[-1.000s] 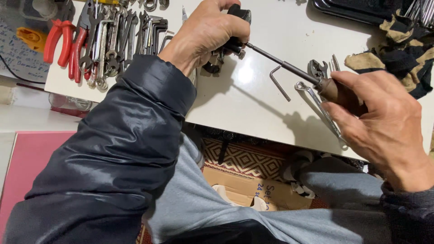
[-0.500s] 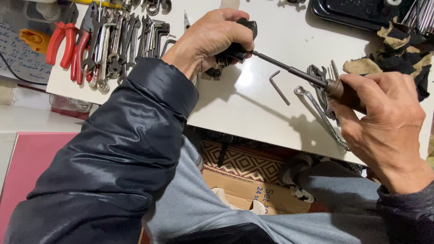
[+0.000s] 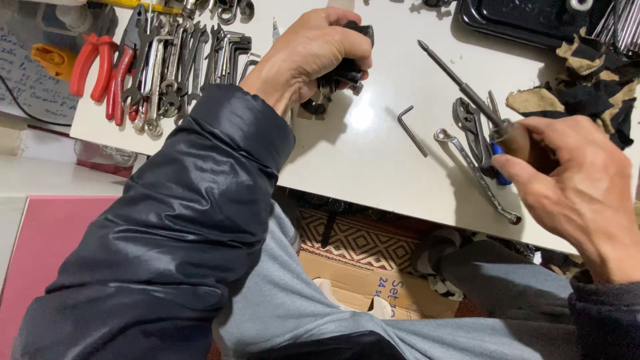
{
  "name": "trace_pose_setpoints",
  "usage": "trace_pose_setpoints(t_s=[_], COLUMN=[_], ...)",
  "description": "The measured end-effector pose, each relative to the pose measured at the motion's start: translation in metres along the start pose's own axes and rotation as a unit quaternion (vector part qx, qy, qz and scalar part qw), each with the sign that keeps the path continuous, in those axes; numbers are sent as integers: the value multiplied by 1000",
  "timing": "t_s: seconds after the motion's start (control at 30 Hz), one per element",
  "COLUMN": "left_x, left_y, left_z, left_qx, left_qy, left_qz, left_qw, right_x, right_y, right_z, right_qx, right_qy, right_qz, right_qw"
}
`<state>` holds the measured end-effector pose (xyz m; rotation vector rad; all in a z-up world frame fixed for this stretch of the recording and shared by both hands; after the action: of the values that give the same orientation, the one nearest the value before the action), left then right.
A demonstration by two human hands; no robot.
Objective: Repairing a small mechanical bicycle component using a screwdriver on a workbench
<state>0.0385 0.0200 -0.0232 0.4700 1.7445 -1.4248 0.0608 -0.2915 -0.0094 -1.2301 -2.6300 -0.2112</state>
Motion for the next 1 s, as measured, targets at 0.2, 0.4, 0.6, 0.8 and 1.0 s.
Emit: trace_pose_setpoints(t_s=[0.2,0.4,0.6,0.8,1.0], left_x=[2,1,5,5,6], left_y=[-2,-7,-1,-1,-3], left_z=[3,3,-2,0,5], left_qx=[10,26,36,48,49], left_qy=[-25,-8,-12,-33,-35], left_qz=[-2,1,11,-1,-26], left_qw=[1000,1000,999,998,998], right_x=[14,28,22,12,10], right_y=[14,22,21,18,24], right_z=[31,72,104,111,103], right_qx=[110,147,82,69,-12], right_qy=[52,40,3,-144,-243], right_qz=[91,126,72,36,-77], right_qw=[988,980,994,987,967])
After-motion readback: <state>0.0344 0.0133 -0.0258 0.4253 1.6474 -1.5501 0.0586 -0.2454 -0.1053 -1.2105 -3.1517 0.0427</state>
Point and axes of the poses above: each hand's wrist, its own y-axis towards the middle knuckle, its own z-axis out of the palm, x = y × z, the point moved 5 cm from there along y, towards the middle knuckle, and after that the axes turned 7 degrees about -z, right-handed, at the moved point
